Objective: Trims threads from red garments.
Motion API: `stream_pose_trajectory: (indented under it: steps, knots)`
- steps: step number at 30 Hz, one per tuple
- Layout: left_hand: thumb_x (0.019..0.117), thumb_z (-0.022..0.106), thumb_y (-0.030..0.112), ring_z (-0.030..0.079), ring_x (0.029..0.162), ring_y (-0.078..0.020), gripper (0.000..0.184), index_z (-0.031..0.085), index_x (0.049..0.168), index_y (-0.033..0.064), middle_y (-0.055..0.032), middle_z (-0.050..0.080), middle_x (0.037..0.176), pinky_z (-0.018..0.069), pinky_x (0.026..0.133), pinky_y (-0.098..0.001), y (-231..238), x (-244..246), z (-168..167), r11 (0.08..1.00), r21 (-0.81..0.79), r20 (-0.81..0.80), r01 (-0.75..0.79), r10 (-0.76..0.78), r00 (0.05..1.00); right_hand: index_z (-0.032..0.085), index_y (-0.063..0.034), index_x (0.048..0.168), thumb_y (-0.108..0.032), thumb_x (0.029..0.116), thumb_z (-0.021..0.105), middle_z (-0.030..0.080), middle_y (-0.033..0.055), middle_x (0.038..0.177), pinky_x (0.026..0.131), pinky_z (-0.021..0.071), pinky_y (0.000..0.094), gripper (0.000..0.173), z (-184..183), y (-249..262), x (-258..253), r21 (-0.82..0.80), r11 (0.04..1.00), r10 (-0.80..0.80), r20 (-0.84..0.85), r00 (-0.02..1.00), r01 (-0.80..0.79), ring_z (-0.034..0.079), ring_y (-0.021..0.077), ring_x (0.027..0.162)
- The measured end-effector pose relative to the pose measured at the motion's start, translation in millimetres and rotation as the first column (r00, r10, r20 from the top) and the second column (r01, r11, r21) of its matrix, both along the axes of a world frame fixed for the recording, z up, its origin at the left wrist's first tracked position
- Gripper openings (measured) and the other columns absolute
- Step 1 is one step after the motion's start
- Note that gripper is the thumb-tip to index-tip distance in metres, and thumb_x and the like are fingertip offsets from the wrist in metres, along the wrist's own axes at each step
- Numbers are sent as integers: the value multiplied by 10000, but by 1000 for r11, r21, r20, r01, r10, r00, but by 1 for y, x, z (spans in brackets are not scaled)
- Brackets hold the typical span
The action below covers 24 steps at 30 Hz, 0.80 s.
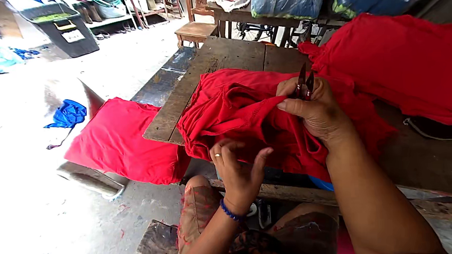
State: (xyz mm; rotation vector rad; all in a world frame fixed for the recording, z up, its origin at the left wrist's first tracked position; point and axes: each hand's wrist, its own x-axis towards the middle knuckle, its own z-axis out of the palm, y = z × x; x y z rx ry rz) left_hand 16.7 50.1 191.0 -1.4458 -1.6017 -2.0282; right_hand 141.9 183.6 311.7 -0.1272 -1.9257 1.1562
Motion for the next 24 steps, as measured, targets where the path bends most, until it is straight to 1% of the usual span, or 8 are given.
stream_pose_trajectory:
  steps: [4, 6, 8, 10, 14, 17, 20, 24]
  knots:
    - [682, 852, 636, 454, 1243, -458, 895, 493, 1159, -31, -322, 475, 1262, 368, 1060, -562, 33, -1, 29, 944, -132, 5, -303, 306, 952, 706, -98, 876, 18, 864, 655, 657, -52, 831, 644, 503, 145, 127, 0, -9, 3, 16, 1000, -18, -5, 1000, 18, 603, 0, 734]
    - [696, 850, 543, 437, 1284, -463, 840, 484, 1179, -39, -333, 457, 1312, 365, 1073, -552, 41, -5, 37, 931, -154, 26, -332, 339, 940, 690, -82, 870, 17, 866, 659, 633, -36, 814, 605, 486, 142, 104, 1, -15, 4, 54, 998, -26, -7, 1000, 26, 583, 8, 698]
    - [753, 814, 295, 481, 1234, -394, 531, 531, 1072, -21, -290, 493, 1265, 414, 1029, -485, 42, -13, 37, 965, -87, 79, -249, 256, 963, 667, -67, 838, 2, 856, 667, 612, -27, 786, 556, 451, 131, 72, 2, -20, 3, 141, 989, -50, 13, 999, 48, 549, 3, 653]
    - [866, 712, 137, 551, 1136, -202, 175, 635, 958, 9, -157, 562, 1164, 480, 958, -312, 33, -24, 35, 994, -1, 161, -111, 110, 981, 657, -48, 817, -16, 852, 678, 603, -31, 768, 545, 430, 118, 52, 1, -21, 2, 236, 971, -46, 18, 999, 41, 533, -17, 641]
    - [1007, 578, 78, 583, 857, -8, 163, 717, 962, 6, 11, 599, 930, 504, 761, -161, 8, -41, 31, 993, 87, 292, 77, -99, 951, 657, -18, 843, -39, 839, 704, 601, -26, 800, 609, 456, 100, 52, -5, -28, 2, 386, 922, -22, 47, 999, 2, 547, -36, 701]
    - [1069, 495, 108, 634, 579, -32, 232, 705, 971, 109, 43, 680, 716, 566, 548, -211, -5, -39, 41, 916, 231, 617, 329, -399, 678, 699, 24, 841, -1, 788, 716, 600, 1, 797, 623, 472, 99, 61, -8, -39, -1, 441, 897, -45, 137, 990, -20, 550, -21, 716]
    - [1089, 443, 124, 711, 746, -100, 252, 692, 1122, 105, -29, 729, 887, 617, 692, -265, -13, -37, 53, 778, 508, 761, 368, -606, 231, 750, 31, 958, -34, 803, 765, 672, 64, 960, 713, 552, 133, 168, -15, -40, -4, 440, 898, -130, 256, 958, 4, 633, 21, 826]
    - [1083, 440, 98, 732, 912, -145, 265, 643, 1250, 128, -63, 734, 1032, 618, 824, -310, -13, -40, 50, 675, 680, 686, 285, -723, 75, 662, -11, 1308, -183, 955, 712, 688, 46, 1260, 821, 564, 164, 396, -20, -29, -6, 215, 964, -219, 313, 924, 156, 667, 20, 988]
